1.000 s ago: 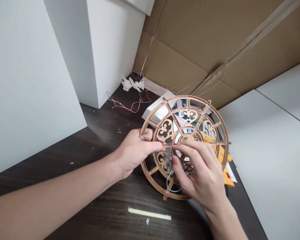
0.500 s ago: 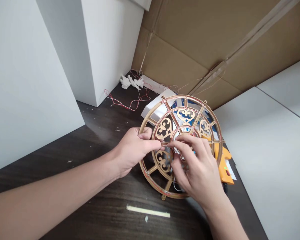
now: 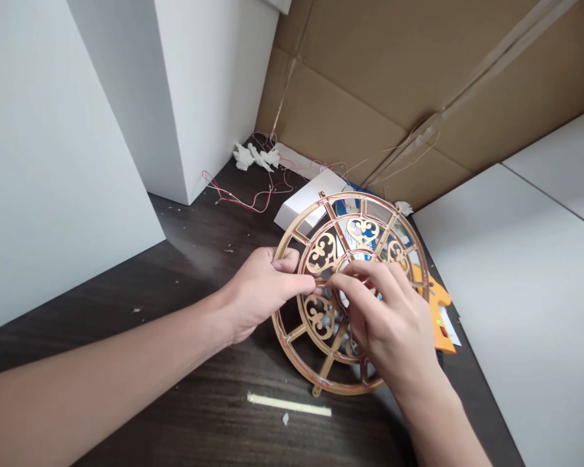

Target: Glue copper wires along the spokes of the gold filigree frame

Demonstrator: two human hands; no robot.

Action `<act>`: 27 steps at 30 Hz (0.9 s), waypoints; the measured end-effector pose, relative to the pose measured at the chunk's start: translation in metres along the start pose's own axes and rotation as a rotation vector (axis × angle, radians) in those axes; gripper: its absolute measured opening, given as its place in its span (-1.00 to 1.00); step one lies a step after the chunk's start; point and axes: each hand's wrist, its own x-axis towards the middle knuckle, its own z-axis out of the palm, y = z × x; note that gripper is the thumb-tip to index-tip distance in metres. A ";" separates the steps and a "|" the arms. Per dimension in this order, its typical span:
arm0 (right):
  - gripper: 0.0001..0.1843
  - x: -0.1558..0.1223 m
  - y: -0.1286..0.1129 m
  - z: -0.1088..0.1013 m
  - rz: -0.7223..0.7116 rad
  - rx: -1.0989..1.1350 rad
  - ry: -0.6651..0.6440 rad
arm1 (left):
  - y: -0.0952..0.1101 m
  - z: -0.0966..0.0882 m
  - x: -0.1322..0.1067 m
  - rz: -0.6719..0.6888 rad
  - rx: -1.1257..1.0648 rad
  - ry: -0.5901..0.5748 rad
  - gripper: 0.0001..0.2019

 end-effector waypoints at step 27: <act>-0.73 -0.007 0.009 -0.006 0.015 0.056 -0.019 | 0.010 0.001 -0.003 0.123 0.124 -0.018 -0.43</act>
